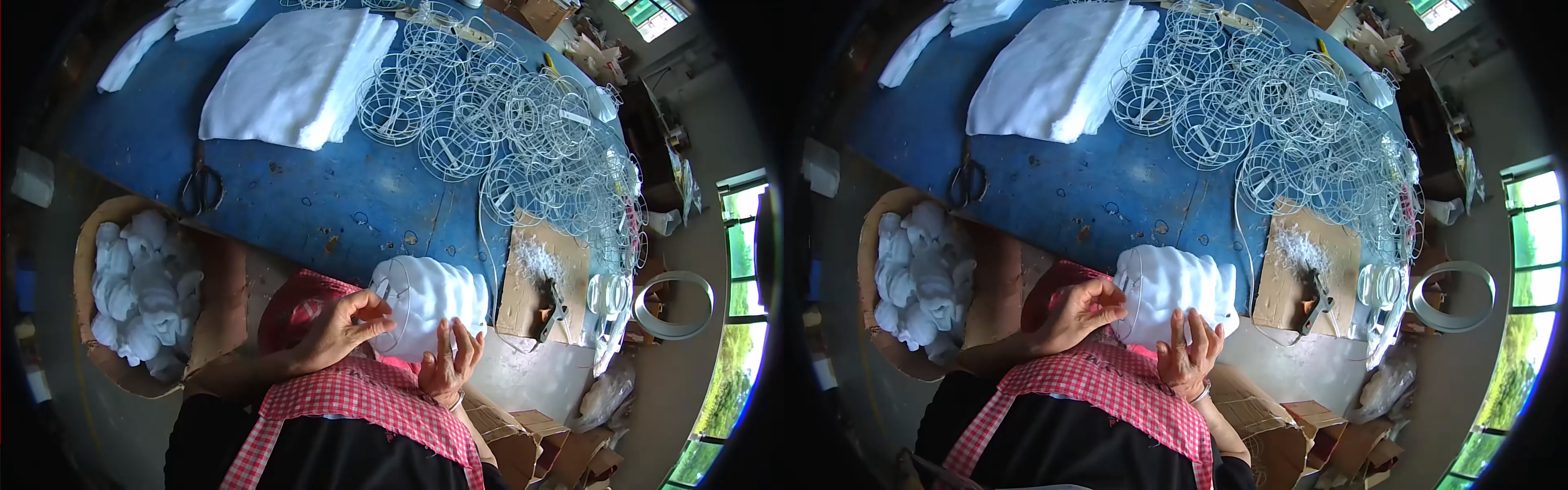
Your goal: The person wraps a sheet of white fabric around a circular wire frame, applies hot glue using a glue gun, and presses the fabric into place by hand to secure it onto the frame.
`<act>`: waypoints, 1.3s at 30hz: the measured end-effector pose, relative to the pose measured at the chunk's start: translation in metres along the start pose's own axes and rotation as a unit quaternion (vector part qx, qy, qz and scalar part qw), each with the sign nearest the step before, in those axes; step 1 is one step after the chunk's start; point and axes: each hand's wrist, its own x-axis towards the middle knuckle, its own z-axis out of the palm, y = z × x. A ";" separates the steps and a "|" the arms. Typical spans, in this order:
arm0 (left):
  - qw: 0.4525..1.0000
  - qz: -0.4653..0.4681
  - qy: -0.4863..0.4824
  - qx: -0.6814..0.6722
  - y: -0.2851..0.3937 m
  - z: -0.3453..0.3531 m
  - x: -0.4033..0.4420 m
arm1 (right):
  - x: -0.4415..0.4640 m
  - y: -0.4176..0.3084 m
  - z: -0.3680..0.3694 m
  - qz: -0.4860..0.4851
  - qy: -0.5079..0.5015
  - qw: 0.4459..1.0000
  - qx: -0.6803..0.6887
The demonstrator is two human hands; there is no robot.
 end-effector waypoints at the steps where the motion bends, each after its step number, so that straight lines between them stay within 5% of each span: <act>1: 1.000 0.003 -0.004 -0.004 -0.005 0.001 0.002 | 0.000 0.000 0.000 0.003 -0.001 1.000 -0.002; 5: 0.998 0.047 -0.047 0.000 -0.008 -0.003 -0.003 | 0.001 0.000 -0.002 0.006 -0.002 1.000 -0.003; 8: 0.979 0.177 -0.055 0.082 -0.015 -0.007 -0.004 | -0.002 -0.001 0.000 -0.001 -0.001 1.000 -0.006; 17: 0.996 -0.033 -0.070 -0.041 -0.022 -0.003 -0.003 | -0.003 -0.001 0.000 0.000 -0.002 1.000 -0.010; 32: 0.992 -0.021 0.015 -0.125 -0.021 0.008 0.008 | 0.000 -0.002 -0.002 -0.003 -0.005 1.000 -0.004; 35: 1.000 -0.023 -0.004 -0.014 -0.019 0.009 0.011 | 0.000 -0.002 -0.001 -0.007 -0.004 1.000 -0.004; 39: 0.999 -0.034 -0.012 -0.034 -0.013 0.009 0.016 | 0.001 -0.001 -0.002 -0.007 -0.008 1.000 -0.006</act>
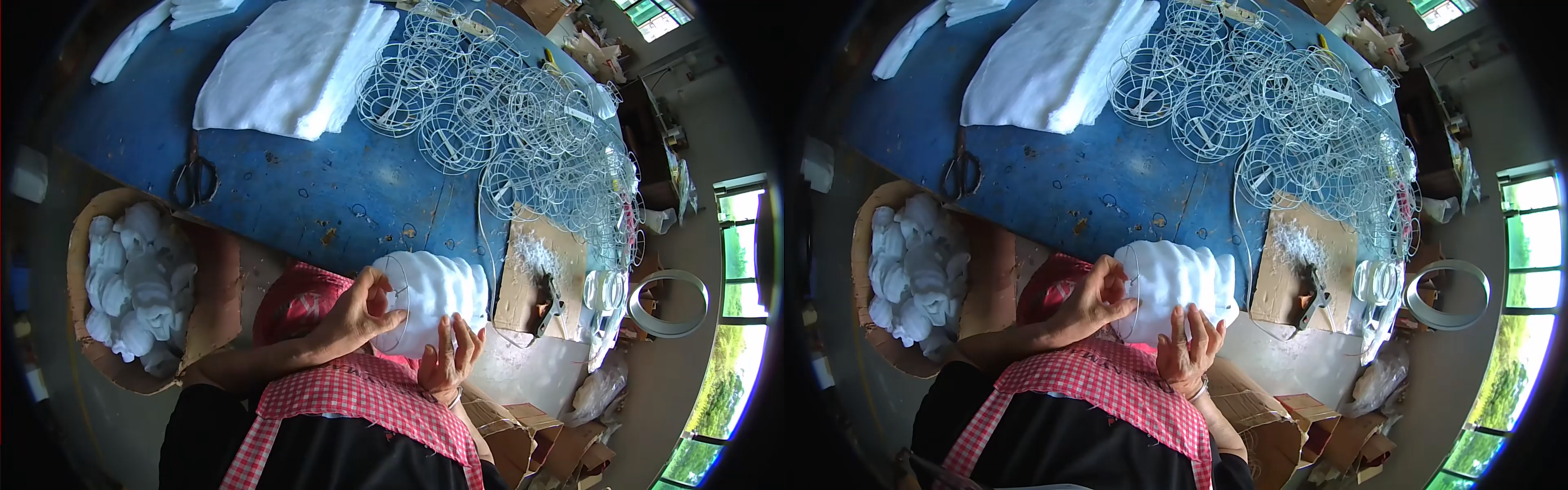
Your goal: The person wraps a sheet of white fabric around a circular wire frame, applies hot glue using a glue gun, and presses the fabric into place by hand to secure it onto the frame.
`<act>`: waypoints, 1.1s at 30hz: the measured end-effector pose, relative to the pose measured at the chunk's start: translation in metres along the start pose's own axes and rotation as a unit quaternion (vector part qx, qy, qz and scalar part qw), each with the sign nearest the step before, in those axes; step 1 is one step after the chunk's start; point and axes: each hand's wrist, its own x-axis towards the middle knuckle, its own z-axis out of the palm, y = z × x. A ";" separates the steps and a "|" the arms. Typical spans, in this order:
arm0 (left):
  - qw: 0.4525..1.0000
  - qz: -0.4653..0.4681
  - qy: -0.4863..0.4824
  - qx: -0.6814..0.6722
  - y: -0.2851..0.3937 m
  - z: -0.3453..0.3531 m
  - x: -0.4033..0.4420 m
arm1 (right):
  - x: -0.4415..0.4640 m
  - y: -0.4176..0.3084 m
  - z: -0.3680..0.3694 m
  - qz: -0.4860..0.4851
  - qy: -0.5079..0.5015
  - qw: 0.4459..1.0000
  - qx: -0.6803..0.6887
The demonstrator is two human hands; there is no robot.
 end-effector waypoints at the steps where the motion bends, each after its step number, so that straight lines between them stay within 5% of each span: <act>1: 1.000 -0.011 -0.003 -0.005 0.004 -0.001 0.000 | 0.000 0.000 0.000 -0.001 -0.003 1.000 -0.001; 2: 1.000 -0.022 -0.007 -0.010 0.007 -0.002 0.000 | 0.001 0.000 -0.001 -0.001 -0.005 1.000 -0.002; 5: 0.960 0.177 0.143 0.163 -0.004 0.000 0.001 | 0.004 -0.002 -0.001 -0.005 -0.005 1.000 0.005; 12: 0.962 0.209 0.090 0.153 0.003 0.013 0.003 | 0.006 -0.006 -0.001 -0.015 0.002 1.000 0.009; 16: 0.985 0.152 0.050 0.060 0.001 0.019 0.012 | 0.009 -0.009 -0.001 -0.018 -0.005 1.000 0.006; 19: 0.973 0.206 0.060 0.088 -0.009 0.020 0.015 | 0.013 -0.007 0.000 -0.007 -0.001 1.000 0.008; 22: 0.975 0.218 -0.024 0.017 -0.014 0.000 0.019 | 0.011 -0.002 0.003 0.009 0.010 1.000 0.017; 30: 0.976 0.198 -0.015 0.086 -0.013 -0.004 0.017 | 0.009 -0.005 -0.001 0.023 -0.009 0.999 -0.024; 33: 0.971 0.213 -0.004 0.110 -0.012 -0.004 0.020 | 0.006 0.001 0.003 0.056 -0.056 0.992 0.099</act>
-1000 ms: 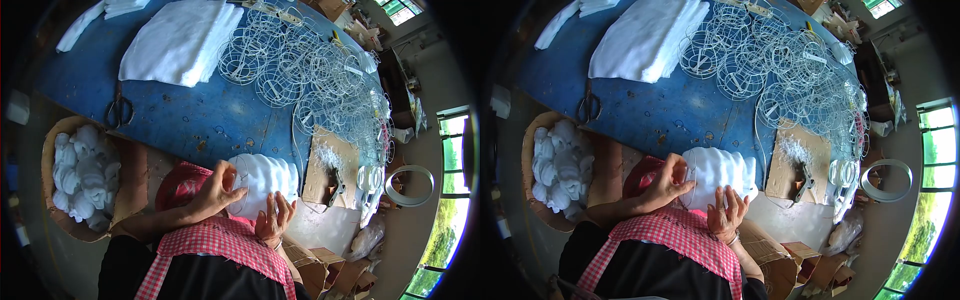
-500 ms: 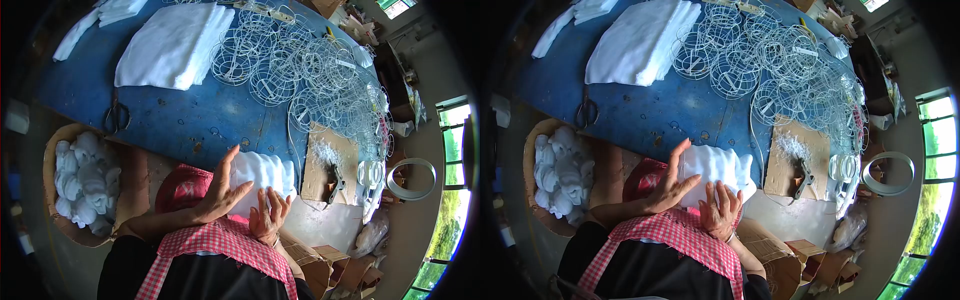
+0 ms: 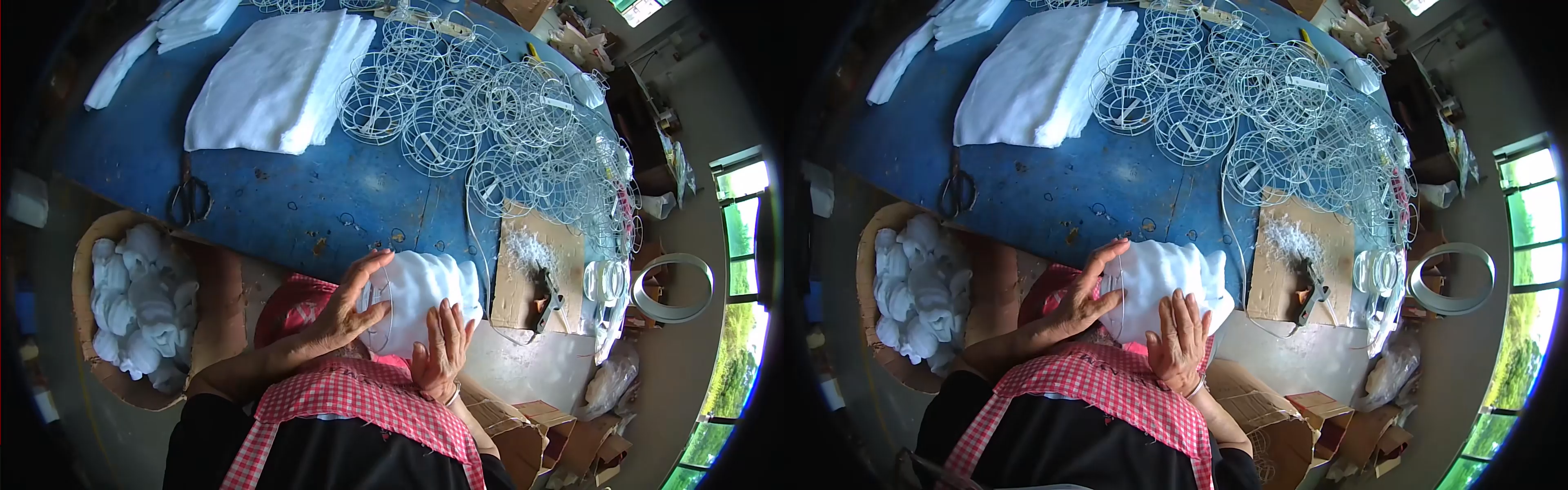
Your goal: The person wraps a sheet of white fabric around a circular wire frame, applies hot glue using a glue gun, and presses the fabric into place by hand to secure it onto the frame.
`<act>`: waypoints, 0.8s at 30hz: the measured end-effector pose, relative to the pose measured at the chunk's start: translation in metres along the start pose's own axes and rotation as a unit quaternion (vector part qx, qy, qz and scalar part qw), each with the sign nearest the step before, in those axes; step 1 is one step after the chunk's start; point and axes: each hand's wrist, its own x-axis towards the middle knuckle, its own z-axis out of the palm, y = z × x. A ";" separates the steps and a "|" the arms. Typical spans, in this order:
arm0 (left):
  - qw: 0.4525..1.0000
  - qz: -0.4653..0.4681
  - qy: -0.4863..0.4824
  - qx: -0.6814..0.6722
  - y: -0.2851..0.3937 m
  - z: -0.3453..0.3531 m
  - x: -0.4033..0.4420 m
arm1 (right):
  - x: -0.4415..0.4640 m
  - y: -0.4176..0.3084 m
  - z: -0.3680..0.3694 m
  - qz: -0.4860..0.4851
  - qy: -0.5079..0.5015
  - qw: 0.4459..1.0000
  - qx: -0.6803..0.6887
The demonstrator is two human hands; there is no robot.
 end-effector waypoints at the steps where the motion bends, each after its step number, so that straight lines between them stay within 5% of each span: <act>1: 1.000 0.003 0.004 0.007 0.001 0.000 0.000 | 0.002 0.000 0.000 0.024 -0.016 0.997 0.067; 8: 1.000 0.002 -0.011 0.005 0.002 0.001 0.001 | 0.016 -0.013 -0.002 -0.101 -0.080 0.986 -0.102; 12: 1.000 -0.001 0.008 0.009 0.000 0.000 0.000 | 0.023 -0.002 -0.011 -0.059 -0.092 0.989 0.095; 16: 1.000 -0.005 0.010 0.022 0.005 0.004 -0.002 | 0.018 -0.006 -0.005 -0.111 -0.088 0.986 -0.090; 20: 1.000 -0.006 0.017 0.019 0.009 0.004 0.004 | 0.032 0.004 -0.023 -0.042 -0.110 0.977 0.177; 21: 1.000 -0.001 0.022 0.019 0.003 0.006 0.004 | 0.022 0.013 -0.017 -0.044 -0.017 0.969 0.241; 22: 1.000 -0.001 0.020 0.020 0.004 0.005 0.005 | 0.013 0.013 -0.019 -0.037 0.044 0.980 0.192; 24: 1.000 -0.009 0.014 0.020 0.005 0.004 0.002 | 0.012 0.016 -0.016 -0.075 -0.065 0.994 0.048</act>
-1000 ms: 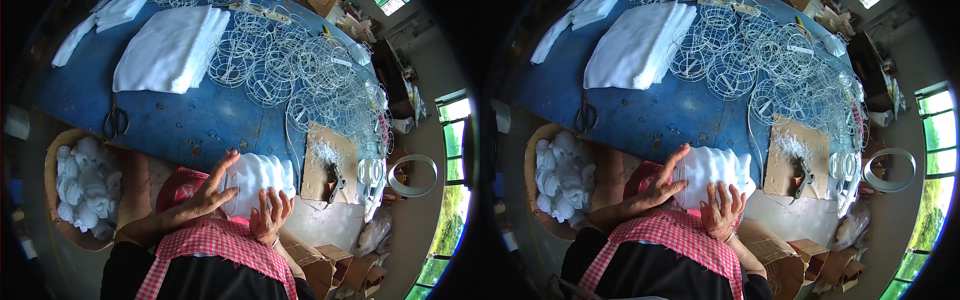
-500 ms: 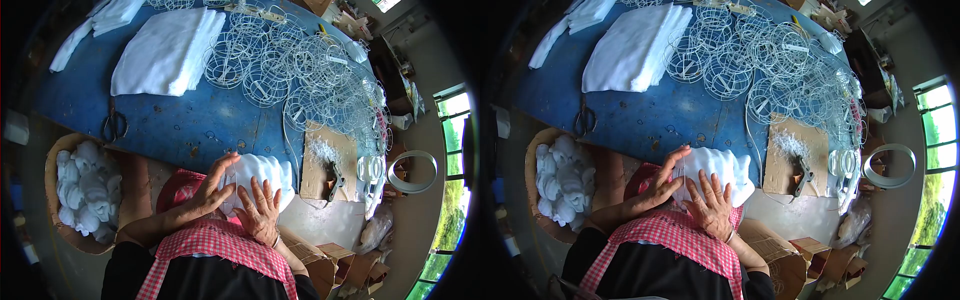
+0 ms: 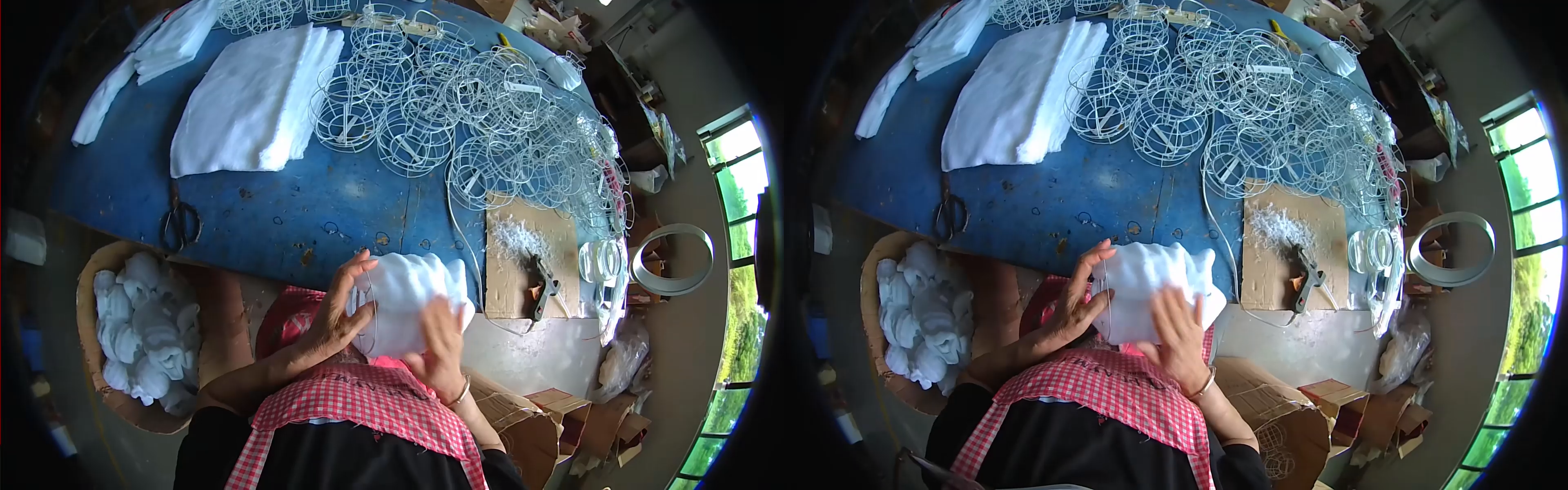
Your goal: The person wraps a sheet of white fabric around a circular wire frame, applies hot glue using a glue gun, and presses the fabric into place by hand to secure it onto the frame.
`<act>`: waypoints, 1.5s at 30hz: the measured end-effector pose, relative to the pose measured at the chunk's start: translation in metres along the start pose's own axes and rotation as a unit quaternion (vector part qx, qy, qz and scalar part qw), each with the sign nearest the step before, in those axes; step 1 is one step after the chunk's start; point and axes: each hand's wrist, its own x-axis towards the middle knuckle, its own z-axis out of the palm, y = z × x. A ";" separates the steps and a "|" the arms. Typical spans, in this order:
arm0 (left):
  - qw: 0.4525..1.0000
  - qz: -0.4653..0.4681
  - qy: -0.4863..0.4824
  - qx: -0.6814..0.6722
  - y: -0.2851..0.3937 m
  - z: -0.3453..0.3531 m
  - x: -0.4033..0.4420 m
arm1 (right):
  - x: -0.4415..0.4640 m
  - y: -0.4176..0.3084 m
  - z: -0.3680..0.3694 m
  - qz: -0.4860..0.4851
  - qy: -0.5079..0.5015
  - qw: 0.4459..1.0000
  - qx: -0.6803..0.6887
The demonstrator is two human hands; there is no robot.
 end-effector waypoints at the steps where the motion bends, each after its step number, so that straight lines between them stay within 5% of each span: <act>1: 1.000 -0.005 -0.003 -0.005 -0.001 0.000 -0.002 | 0.000 -0.002 0.001 0.017 -0.014 1.000 0.009; 7: 1.000 0.011 -0.010 0.018 0.001 0.004 0.005 | 0.004 0.000 0.007 0.045 0.067 0.990 0.114; 10: 1.000 -0.005 -0.015 0.019 0.003 0.004 0.004 | 0.005 -0.010 0.005 -0.012 0.021 0.997 -0.068; 14: 1.000 0.017 -0.026 -0.003 -0.002 0.002 0.003 | 0.022 -0.017 0.012 -0.041 -0.020 0.993 -0.109; 19: 0.999 -0.002 -0.026 0.029 0.000 0.002 0.002 | 0.023 -0.005 -0.005 -0.012 0.037 0.988 0.147; 20: 0.999 0.002 -0.025 0.037 -0.001 0.003 0.001 | 0.013 0.001 -0.005 -0.023 0.059 0.997 0.047; 22: 0.999 0.003 -0.025 0.035 0.000 0.005 -0.002 | 0.011 -0.001 0.002 0.043 -0.053 0.997 -0.021; 26: 0.999 0.022 -0.031 0.011 0.001 0.003 0.005 | 0.011 0.005 -0.015 0.052 0.047 0.979 0.194; 28: 0.999 0.021 -0.030 0.018 -0.001 0.004 0.004 | 0.002 0.009 -0.017 0.049 0.116 0.991 0.054; 29: 0.999 0.019 -0.027 0.020 -0.002 0.005 0.002 | 0.001 0.018 -0.009 0.019 -0.013 0.999 0.022; 32: 1.000 -0.005 -0.026 0.017 0.000 0.005 0.002 | 0.007 0.024 -0.008 0.022 0.033 0.992 0.121; 35: 0.998 -0.061 -0.018 -0.004 0.015 0.004 -0.008 | 0.007 0.056 -0.014 0.170 0.196 0.954 0.152; 38: 0.997 0.018 -0.031 0.064 0.011 0.010 -0.015 | 0.003 0.065 0.002 0.307 0.101 0.813 0.484; 45: 0.995 0.017 -0.102 -0.001 0.019 -0.017 0.045 | -0.012 0.021 0.030 0.321 0.110 0.748 0.570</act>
